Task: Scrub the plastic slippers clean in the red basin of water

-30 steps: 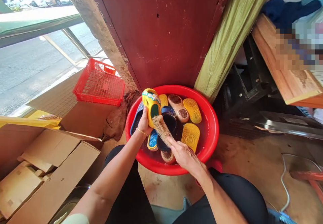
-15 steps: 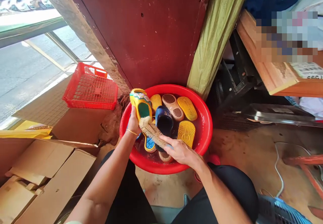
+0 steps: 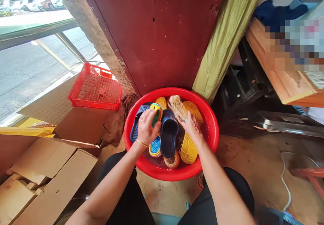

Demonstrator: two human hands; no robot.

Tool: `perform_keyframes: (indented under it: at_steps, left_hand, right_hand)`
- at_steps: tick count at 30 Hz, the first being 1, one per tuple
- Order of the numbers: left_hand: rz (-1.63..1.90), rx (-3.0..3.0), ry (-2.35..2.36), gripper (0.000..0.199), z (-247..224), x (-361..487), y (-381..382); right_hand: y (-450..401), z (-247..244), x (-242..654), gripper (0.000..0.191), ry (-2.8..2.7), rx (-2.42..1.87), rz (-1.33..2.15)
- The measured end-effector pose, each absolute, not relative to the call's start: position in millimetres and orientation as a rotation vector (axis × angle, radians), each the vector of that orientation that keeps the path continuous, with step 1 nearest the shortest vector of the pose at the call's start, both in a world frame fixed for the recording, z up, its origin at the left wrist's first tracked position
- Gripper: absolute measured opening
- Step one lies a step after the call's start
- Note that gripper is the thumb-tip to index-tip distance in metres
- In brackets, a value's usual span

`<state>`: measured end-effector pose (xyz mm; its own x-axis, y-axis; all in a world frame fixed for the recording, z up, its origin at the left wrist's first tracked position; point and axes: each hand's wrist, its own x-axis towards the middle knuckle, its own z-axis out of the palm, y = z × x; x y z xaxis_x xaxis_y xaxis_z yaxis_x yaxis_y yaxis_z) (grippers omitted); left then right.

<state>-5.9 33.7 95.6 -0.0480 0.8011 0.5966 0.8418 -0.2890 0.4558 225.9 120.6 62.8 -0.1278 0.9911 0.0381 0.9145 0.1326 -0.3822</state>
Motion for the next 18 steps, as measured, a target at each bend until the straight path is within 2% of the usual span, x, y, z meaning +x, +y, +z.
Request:
perform_keyframes:
  at_steps: [2,5,8,12,18]
  left_hand:
    - [-0.920,-2.438,-1.696,0.050,94,4,29]
    - [-0.493,-2.510,-1.818,0.045,84,12,32]
    - [-0.251,-2.472,-1.947,0.037,72,13,38]
    - [-0.196,-2.507,-2.014,0.032,63,12,40]
    - [-0.299,-2.605,-2.075,0.020,63,5,34]
  right_hand:
    - [128,55,213,0.080,-2.216,-1.939,0.339]
    - [133,45,200,0.074,-2.299,-2.029,0.261]
    - [137,43,199,0.074,-2.293,-2.058,0.225]
    - [147,49,214,0.085,-2.219,-2.003,0.278]
    - [152,65,241,0.086,-2.111,-1.781,0.381]
